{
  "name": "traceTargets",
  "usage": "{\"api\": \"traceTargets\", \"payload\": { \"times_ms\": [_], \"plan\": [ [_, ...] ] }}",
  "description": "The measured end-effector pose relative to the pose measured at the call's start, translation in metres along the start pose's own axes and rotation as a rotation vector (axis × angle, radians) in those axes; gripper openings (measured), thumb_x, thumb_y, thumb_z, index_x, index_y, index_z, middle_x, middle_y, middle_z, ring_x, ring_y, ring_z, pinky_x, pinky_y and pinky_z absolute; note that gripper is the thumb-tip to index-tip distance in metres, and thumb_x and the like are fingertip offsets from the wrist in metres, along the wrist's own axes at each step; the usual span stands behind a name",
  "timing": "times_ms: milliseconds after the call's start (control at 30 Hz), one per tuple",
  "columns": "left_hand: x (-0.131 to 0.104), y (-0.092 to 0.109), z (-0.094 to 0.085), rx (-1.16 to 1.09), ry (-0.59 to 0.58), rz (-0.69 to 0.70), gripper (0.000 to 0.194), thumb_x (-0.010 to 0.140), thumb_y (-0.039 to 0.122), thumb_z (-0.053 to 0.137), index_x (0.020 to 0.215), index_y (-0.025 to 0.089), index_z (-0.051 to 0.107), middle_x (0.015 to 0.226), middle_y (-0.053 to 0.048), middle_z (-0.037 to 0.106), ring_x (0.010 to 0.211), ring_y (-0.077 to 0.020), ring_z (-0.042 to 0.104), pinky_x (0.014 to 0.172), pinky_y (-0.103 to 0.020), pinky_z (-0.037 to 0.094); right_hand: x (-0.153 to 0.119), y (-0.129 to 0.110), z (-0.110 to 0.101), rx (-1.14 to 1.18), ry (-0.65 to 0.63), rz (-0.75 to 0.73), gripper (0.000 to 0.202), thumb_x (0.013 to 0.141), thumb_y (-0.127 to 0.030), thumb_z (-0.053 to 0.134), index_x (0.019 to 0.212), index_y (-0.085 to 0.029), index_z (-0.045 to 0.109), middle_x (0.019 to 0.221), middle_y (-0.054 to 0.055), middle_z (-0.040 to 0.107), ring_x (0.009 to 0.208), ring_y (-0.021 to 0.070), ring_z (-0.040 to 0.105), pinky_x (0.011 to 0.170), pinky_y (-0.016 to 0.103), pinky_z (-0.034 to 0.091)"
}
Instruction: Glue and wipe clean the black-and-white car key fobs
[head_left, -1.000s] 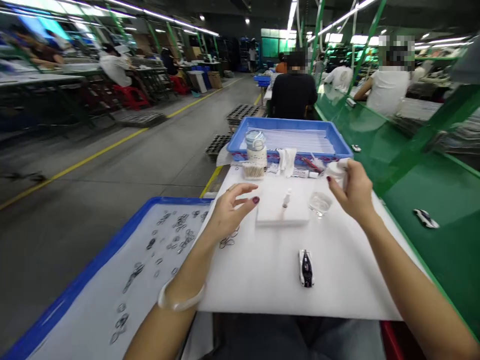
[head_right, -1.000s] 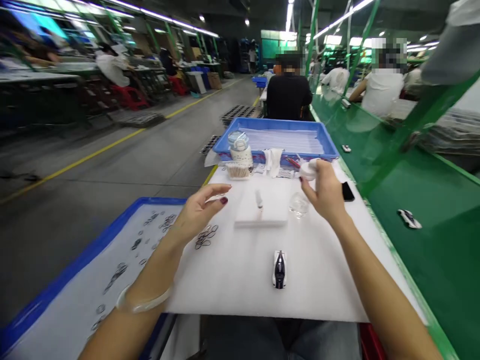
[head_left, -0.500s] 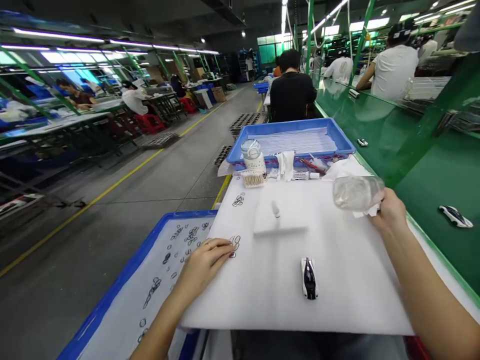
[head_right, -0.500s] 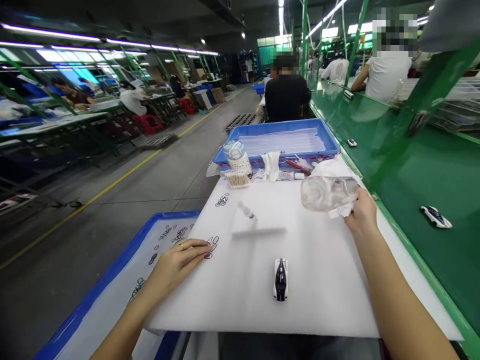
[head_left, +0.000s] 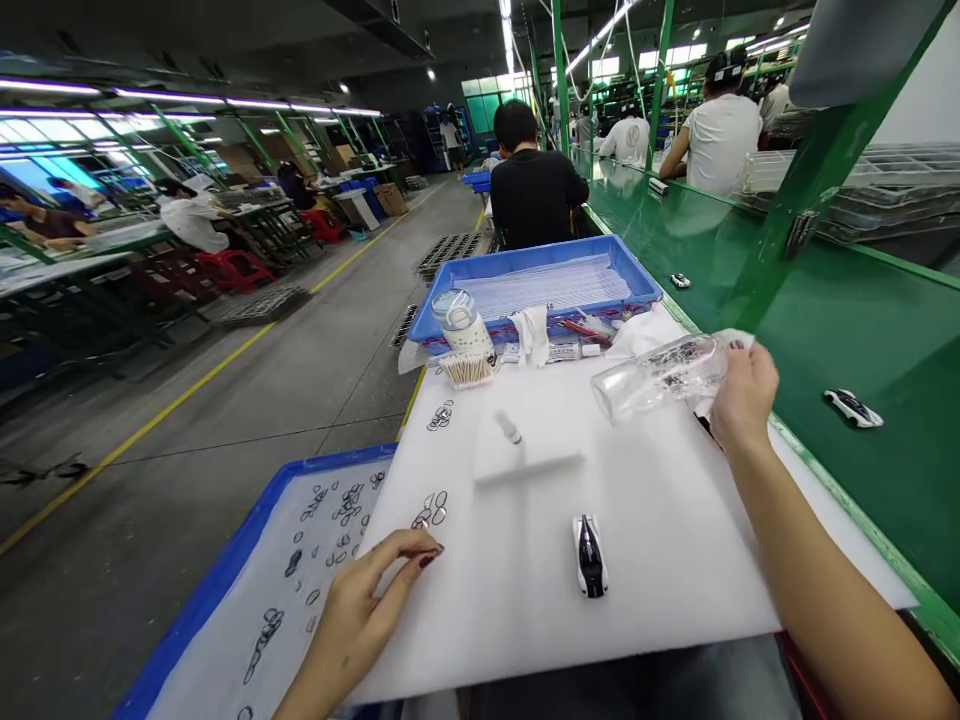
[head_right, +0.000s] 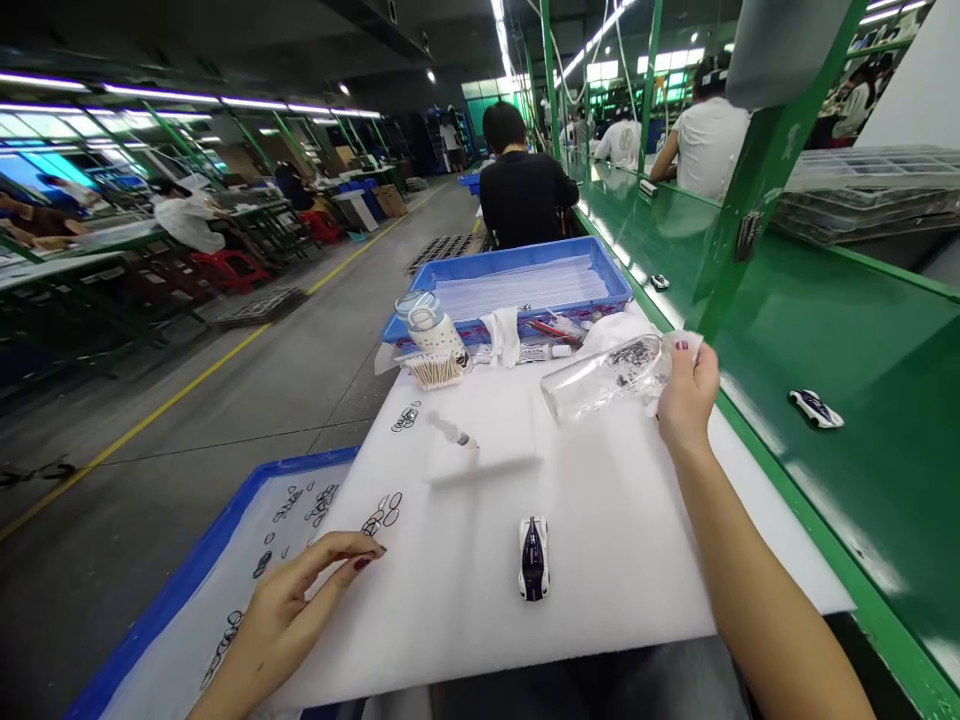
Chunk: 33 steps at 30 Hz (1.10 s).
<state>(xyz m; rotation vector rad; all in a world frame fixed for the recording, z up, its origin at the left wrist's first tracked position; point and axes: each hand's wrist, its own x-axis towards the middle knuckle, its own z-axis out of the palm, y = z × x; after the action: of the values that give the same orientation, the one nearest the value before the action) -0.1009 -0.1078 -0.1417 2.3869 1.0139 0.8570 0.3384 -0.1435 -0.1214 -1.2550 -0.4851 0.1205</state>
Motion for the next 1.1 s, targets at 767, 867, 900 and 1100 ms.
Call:
{"api": "traceTargets", "payload": {
  "times_ms": [767,867,900,1100],
  "plan": [
    [0.004,0.053,0.067,0.373,-0.112,-0.107,0.022,0.096,0.031,0.055,0.094,0.021,0.075,0.088,-0.003,0.071,0.076,-0.0203,0.068,0.064,-0.031,0.052,-0.106,-0.07,-0.048,0.243,-0.655,0.401,0.044,0.079,-0.056,0.074,0.062,-0.023,0.051,0.046,-0.006,0.032,0.035,0.0069,0.021,0.034,0.023,0.016],
    [0.009,0.057,0.066,0.426,-0.184,-0.075,0.026,0.097,0.028,0.051,0.091,0.021,0.076,0.085,-0.003,0.07,0.073,-0.0201,0.067,0.06,-0.031,0.051,-0.135,-0.045,-0.064,0.305,-0.645,0.527,0.038,0.081,-0.048,0.075,0.068,-0.021,0.053,0.049,-0.007,0.036,0.037,0.0044,0.023,0.037,0.019,0.019],
    [0.011,0.057,0.064,0.436,-0.209,-0.064,0.027,0.097,0.027,0.051,0.09,0.021,0.076,0.084,-0.003,0.07,0.073,-0.0203,0.066,0.06,-0.031,0.051,-0.142,-0.04,-0.067,0.322,-0.653,0.567,0.035,0.082,-0.045,0.075,0.07,-0.02,0.052,0.051,-0.007,0.038,0.037,0.0038,0.024,0.036,0.018,0.019],
    [0.009,0.047,0.056,0.359,-0.163,0.056,0.031,0.099,0.028,0.047,0.094,0.019,0.076,0.088,-0.006,0.073,0.078,-0.0213,0.068,0.069,-0.034,0.057,-0.162,-0.03,-0.073,0.37,-0.76,0.666,0.026,0.091,-0.031,0.067,0.077,-0.019,0.048,0.071,-0.001,0.065,0.036,0.0025,0.04,0.035,0.016,0.024]
  ]
}}
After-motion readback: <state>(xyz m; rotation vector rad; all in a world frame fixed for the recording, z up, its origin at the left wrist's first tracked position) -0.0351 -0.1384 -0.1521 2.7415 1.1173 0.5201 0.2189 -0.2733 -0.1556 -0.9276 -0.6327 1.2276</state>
